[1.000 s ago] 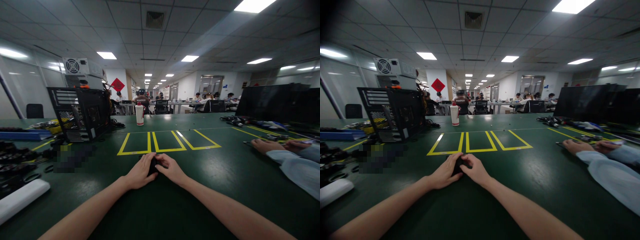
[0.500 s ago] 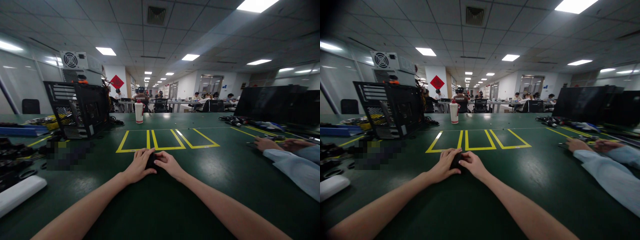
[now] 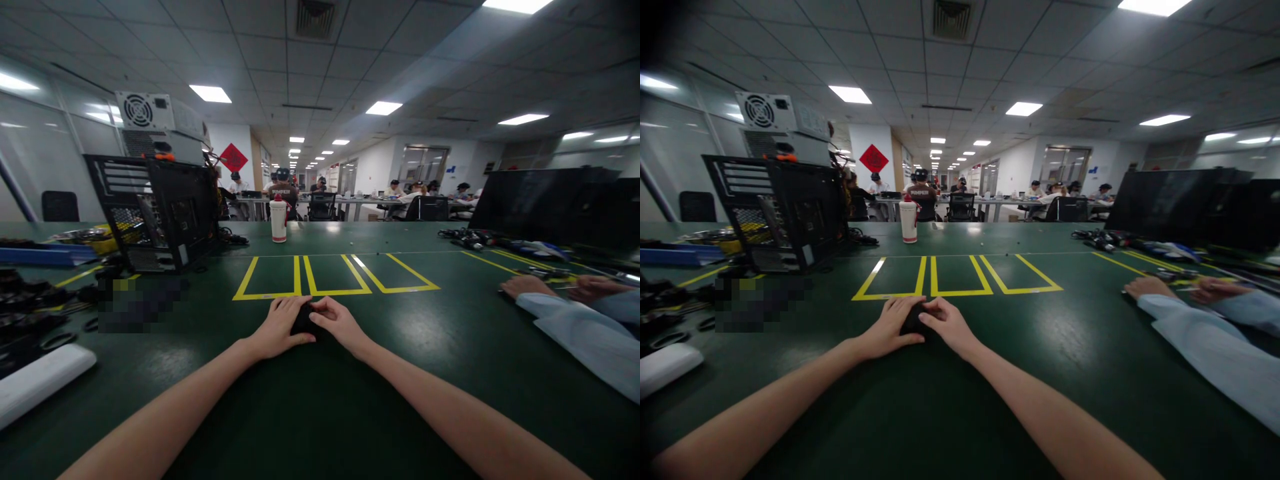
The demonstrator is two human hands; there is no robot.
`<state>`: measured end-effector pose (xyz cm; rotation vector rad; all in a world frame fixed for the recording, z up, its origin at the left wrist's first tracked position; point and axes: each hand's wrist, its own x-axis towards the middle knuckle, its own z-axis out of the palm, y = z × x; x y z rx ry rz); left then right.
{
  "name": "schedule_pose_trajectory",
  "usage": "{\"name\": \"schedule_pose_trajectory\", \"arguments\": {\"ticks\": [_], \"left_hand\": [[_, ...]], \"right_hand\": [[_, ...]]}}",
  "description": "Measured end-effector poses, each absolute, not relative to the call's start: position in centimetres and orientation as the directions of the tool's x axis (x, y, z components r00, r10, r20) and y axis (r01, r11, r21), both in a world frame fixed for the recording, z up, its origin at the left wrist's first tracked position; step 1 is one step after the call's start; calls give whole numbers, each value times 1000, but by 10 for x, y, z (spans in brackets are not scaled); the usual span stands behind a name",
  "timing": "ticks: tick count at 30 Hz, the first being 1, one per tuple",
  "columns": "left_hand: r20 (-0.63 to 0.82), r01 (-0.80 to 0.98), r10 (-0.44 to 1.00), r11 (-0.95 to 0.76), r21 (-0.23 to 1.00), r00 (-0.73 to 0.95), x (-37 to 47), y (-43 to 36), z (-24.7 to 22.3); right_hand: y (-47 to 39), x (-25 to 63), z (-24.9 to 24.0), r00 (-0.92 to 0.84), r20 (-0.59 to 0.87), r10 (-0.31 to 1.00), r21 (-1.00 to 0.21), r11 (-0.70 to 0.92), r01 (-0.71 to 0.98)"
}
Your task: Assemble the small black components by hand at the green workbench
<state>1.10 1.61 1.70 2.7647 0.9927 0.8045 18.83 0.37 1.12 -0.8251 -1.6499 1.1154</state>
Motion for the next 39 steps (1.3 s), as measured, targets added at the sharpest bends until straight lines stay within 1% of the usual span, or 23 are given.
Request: {"name": "schedule_pose_trajectory", "arguments": {"ticks": [2, 6, 9, 12, 16, 21, 26, 29, 32, 35, 39], "left_hand": [[450, 570, 619, -780, 258, 644, 11, 16, 16], [453, 581, 627, -773, 257, 634, 11, 16, 15], [453, 582, 626, -773, 253, 635, 11, 16, 14], [462, 581, 622, -775, 247, 633, 10, 15, 14], [468, 579, 617, -778, 244, 632, 10, 14, 15], [472, 582, 616, -778, 237, 631, 11, 14, 13], [482, 582, 609, -781, 226, 630, 11, 13, 12], [479, 585, 611, -780, 224, 631, 11, 13, 12], [477, 588, 613, -778, 222, 630, 10, 13, 12], [476, 591, 617, -774, 226, 626, 10, 13, 12], [471, 589, 622, -772, 239, 625, 10, 12, 13]], "right_hand": [[3, 188, 12, -310, 329, 892, -934, 355, 31], [4, 189, 13, -302, 261, 917, -956, 290, 53], [4, 191, 14, -349, 225, 910, -965, 258, 49], [4, 192, 14, -398, 242, 885, -964, 267, 10], [2, 192, 15, -416, 269, 869, -956, 293, -5], [0, 189, 17, -374, 279, 884, -955, 298, -8], [4, 189, 13, -338, 235, 911, -966, 257, 21], [5, 190, 12, -373, 210, 904, -971, 237, 28], [6, 192, 11, -422, 246, 872, -963, 268, -8], [5, 193, 9, -435, 269, 859, -957, 289, -22], [4, 191, 11, -399, 289, 871, -952, 304, -25]]}}
